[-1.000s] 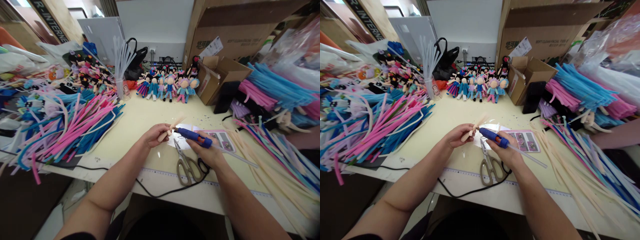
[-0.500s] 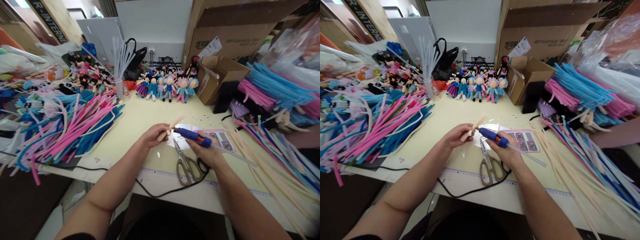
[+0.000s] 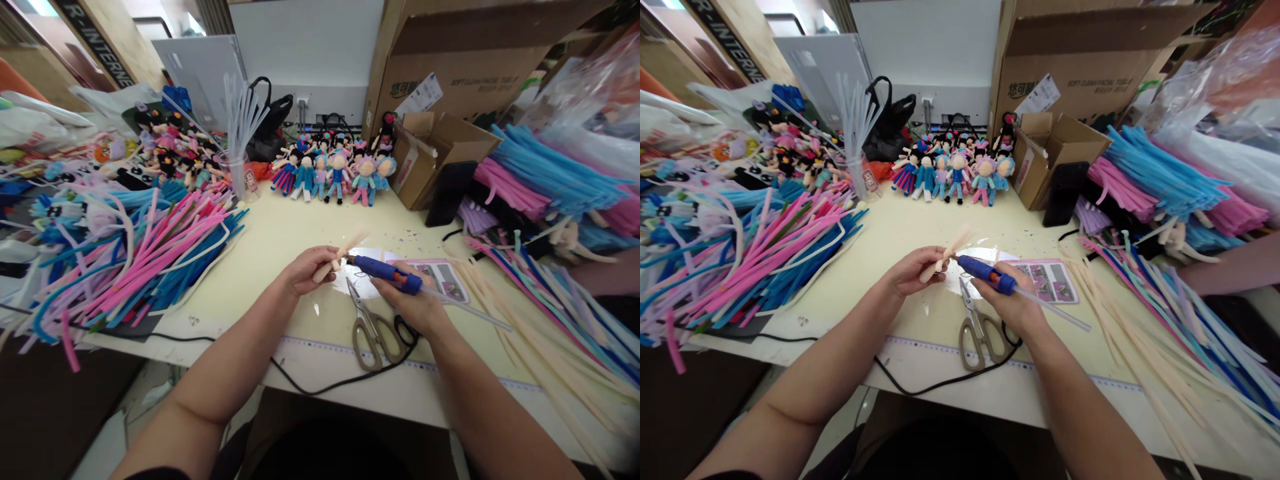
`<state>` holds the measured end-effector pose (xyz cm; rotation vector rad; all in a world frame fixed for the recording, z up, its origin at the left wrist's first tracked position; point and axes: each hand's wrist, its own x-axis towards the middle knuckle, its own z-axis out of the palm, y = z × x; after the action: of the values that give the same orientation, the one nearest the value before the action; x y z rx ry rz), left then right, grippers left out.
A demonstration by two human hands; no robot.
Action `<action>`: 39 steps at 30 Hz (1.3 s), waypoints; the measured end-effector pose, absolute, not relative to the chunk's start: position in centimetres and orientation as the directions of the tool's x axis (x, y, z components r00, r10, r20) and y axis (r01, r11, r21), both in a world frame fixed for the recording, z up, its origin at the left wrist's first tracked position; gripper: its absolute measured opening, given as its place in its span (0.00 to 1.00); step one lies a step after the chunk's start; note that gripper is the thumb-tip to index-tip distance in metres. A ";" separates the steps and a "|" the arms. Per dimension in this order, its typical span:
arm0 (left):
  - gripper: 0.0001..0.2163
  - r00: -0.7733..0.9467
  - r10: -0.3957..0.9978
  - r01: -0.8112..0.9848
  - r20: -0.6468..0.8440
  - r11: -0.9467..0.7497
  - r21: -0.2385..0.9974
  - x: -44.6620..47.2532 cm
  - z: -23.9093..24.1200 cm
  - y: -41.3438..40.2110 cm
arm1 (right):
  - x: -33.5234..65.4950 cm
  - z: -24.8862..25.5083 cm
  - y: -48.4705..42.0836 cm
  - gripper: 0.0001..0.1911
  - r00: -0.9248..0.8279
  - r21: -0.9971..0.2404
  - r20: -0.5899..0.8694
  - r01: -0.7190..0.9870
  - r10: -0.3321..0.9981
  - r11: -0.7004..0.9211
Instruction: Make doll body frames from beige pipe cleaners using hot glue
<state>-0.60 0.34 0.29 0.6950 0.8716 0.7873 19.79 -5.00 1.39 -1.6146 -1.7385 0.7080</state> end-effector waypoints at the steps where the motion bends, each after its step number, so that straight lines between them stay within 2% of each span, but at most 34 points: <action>1: 0.06 0.409 0.824 -0.305 -0.392 0.528 0.792 -0.6 0.3 0.3 | 19.8 1.4 -5.0 0.13 -0.027 -0.760 0.099 0.643 0.995 0.093; 39: 0.08 0.361 0.860 -0.277 -0.360 0.468 0.839 -0.6 -0.3 0.6 | 19.7 1.3 -4.9 0.14 -0.024 -0.747 0.104 0.658 0.994 0.094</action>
<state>-0.64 0.58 -0.32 0.7622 0.9149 0.8318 19.74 -4.90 1.29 -1.6290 -1.7490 0.6874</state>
